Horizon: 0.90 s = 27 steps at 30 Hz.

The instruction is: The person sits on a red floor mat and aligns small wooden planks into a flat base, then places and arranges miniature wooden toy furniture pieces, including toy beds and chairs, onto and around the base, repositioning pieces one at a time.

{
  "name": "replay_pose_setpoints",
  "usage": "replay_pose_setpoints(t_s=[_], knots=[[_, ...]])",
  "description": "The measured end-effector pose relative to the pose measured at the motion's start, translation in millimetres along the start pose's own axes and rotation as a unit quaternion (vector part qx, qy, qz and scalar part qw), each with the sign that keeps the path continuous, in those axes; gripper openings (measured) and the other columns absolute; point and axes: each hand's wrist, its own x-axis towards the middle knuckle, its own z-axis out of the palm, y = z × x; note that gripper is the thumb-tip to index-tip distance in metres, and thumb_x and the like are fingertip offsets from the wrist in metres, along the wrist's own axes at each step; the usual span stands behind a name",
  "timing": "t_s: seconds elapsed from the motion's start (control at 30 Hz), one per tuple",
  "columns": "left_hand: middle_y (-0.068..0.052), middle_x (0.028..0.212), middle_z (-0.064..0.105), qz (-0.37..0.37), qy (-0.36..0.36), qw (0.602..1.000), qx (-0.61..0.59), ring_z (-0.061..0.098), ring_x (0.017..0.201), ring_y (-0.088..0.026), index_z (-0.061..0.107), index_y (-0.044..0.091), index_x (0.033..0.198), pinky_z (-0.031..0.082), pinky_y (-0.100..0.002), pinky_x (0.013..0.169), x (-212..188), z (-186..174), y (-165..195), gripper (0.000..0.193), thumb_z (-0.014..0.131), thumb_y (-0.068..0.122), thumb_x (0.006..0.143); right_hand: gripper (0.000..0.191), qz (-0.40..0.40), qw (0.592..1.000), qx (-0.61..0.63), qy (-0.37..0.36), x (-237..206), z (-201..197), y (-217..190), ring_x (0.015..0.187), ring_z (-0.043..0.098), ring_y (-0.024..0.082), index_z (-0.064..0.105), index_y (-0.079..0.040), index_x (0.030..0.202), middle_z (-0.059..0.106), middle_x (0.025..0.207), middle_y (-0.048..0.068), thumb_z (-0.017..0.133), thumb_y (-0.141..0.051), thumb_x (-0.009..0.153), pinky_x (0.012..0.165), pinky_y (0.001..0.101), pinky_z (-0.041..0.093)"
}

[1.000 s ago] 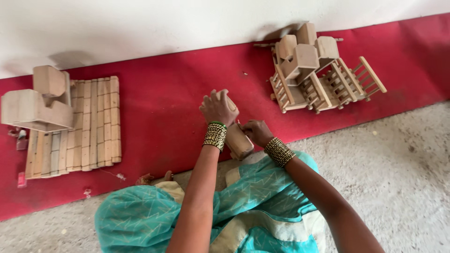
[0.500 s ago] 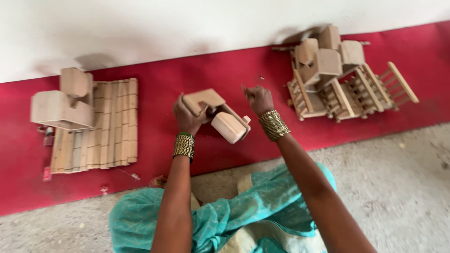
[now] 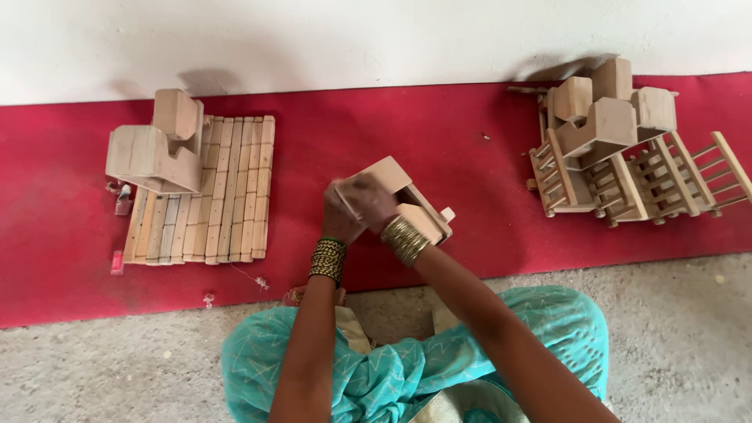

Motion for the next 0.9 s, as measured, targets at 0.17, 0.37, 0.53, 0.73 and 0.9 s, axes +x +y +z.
replay_pose_setpoints(t_s=[0.17,0.37,0.53,0.73,0.9], knots=[[-0.029,0.134,0.041,-0.107,0.008,0.992,-0.071,0.049,0.124,-0.042,0.021,-0.005,0.146,0.049,-0.052,0.107,-6,6,0,0.092,0.071,0.021,0.073,0.011,0.348,0.937,0.009,0.003,-1,-32,61,0.086,0.069,0.025,0.070,-0.009,0.096,0.071,0.092,0.011,0.066,-0.019,0.093,0.068,0.0356,0.060],[-0.029,0.132,0.041,-0.131,-0.008,0.987,-0.090,0.047,0.121,-0.045,0.022,-0.007,0.143,0.046,-0.056,0.103,-5,5,-2,0.098,0.077,0.024,0.068,0.010,0.173,0.980,-0.103,0.013,-11,-37,71,0.077,0.066,0.024,0.077,-0.006,0.091,0.068,0.084,0.011,0.071,-0.012,0.087,0.061,0.0345,0.059],[-0.029,0.135,0.041,-0.141,-0.025,0.989,-0.037,0.046,0.125,-0.047,0.023,-0.007,0.145,0.045,-0.053,0.108,-2,7,4,0.097,0.079,0.023,0.071,0.016,0.076,0.995,-0.054,0.038,-35,-66,91,0.073,0.065,0.021,0.079,-0.007,0.100,0.068,0.082,0.010,0.064,-0.003,0.099,0.058,0.0371,0.058],[-0.030,0.137,0.042,-0.185,-0.035,0.981,-0.049,0.047,0.129,-0.044,0.023,-0.004,0.148,0.043,-0.054,0.111,1,10,6,0.099,0.081,0.021,0.071,0.026,0.057,0.986,-0.143,-0.059,-119,-66,67,0.089,0.064,0.027,0.069,-0.005,0.119,0.066,0.096,0.012,0.061,-0.001,0.094,0.066,0.0388,0.059],[-0.030,0.132,0.043,-0.170,-0.029,0.984,-0.032,0.049,0.125,-0.044,0.023,-0.005,0.146,0.044,-0.053,0.110,0,15,3,0.100,0.083,0.025,0.072,0.035,0.132,0.959,-0.209,-0.135,-131,-61,59,0.101,0.061,0.030,0.060,-0.002,0.124,0.061,0.107,0.014,0.058,-0.002,0.088,0.077,0.0411,0.061]])
